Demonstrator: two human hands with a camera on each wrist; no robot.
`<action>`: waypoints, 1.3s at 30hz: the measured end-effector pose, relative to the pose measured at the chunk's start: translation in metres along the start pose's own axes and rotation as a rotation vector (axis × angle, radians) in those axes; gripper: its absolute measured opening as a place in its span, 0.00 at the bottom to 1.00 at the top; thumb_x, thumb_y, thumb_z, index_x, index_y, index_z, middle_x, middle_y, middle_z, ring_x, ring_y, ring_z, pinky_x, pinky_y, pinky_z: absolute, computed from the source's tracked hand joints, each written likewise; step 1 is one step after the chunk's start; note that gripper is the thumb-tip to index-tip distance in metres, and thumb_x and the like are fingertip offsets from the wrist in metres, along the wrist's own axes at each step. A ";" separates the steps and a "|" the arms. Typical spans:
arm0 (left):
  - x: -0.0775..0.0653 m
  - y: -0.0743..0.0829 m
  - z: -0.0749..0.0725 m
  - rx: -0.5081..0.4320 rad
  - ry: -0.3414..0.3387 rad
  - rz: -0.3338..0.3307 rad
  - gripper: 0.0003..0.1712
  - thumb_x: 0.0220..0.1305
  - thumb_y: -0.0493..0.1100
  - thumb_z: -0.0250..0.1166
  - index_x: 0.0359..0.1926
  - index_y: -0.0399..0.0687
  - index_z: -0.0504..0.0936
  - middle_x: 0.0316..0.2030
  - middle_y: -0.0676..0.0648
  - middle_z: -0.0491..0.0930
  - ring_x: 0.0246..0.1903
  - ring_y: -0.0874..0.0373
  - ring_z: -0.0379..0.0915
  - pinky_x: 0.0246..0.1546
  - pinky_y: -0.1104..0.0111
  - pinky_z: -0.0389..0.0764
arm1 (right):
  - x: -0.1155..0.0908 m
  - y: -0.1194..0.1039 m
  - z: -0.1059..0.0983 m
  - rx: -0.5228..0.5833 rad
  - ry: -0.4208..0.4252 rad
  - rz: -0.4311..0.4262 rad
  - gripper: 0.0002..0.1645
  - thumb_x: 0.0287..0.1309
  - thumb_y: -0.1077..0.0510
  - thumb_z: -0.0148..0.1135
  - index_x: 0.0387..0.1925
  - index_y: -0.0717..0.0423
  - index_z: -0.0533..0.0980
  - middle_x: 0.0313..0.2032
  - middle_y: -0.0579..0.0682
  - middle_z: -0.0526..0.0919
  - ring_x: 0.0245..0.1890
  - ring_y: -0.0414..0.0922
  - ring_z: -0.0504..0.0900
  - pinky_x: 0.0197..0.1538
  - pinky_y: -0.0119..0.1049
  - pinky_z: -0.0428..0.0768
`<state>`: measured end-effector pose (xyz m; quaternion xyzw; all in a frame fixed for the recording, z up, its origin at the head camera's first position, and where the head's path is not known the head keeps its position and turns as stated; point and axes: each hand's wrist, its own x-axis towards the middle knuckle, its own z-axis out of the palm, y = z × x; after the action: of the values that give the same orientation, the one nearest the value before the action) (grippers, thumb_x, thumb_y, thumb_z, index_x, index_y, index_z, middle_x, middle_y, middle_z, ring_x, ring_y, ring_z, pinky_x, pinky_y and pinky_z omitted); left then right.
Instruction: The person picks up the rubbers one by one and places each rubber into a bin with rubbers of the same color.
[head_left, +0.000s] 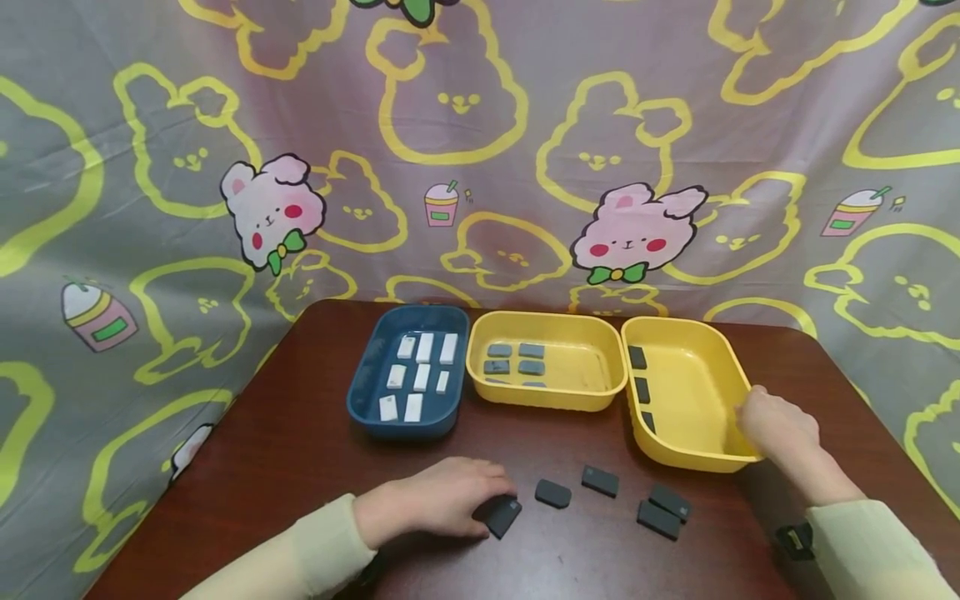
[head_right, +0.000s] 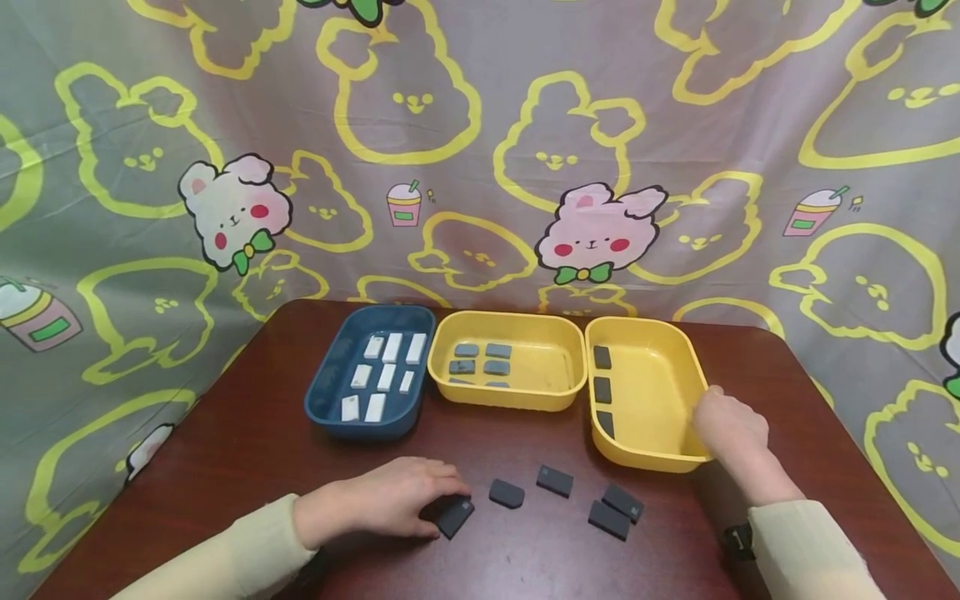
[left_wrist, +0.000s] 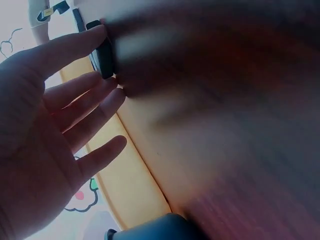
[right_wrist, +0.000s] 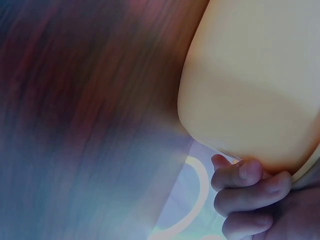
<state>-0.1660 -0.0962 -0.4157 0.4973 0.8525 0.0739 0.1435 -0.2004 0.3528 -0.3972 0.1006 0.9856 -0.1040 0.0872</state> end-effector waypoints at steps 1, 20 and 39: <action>0.001 0.000 0.000 0.006 0.000 0.006 0.29 0.55 0.50 0.74 0.58 0.55 0.78 0.46 0.59 0.77 0.43 0.68 0.71 0.47 0.71 0.75 | 0.000 0.001 0.000 0.001 0.000 0.002 0.25 0.68 0.57 0.47 0.43 0.83 0.60 0.23 0.61 0.71 0.24 0.57 0.72 0.28 0.50 0.72; 0.009 -0.006 -0.008 -0.120 0.069 0.007 0.25 0.55 0.53 0.73 0.54 0.57 0.80 0.38 0.63 0.74 0.30 0.71 0.67 0.29 0.77 0.69 | -0.002 0.005 0.001 0.007 0.003 0.002 0.25 0.68 0.57 0.45 0.44 0.83 0.59 0.23 0.61 0.70 0.25 0.58 0.72 0.29 0.53 0.72; 0.100 0.014 -0.094 0.226 0.207 0.032 0.31 0.58 0.57 0.69 0.59 0.51 0.74 0.45 0.55 0.75 0.30 0.64 0.68 0.28 0.76 0.70 | -0.003 0.001 0.001 0.012 0.025 -0.029 0.24 0.68 0.58 0.44 0.44 0.83 0.60 0.21 0.59 0.69 0.23 0.57 0.71 0.28 0.52 0.71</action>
<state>-0.2306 -0.0002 -0.3397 0.5135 0.8575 0.0304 -0.0031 -0.1976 0.3532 -0.3979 0.0882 0.9873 -0.1098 0.0729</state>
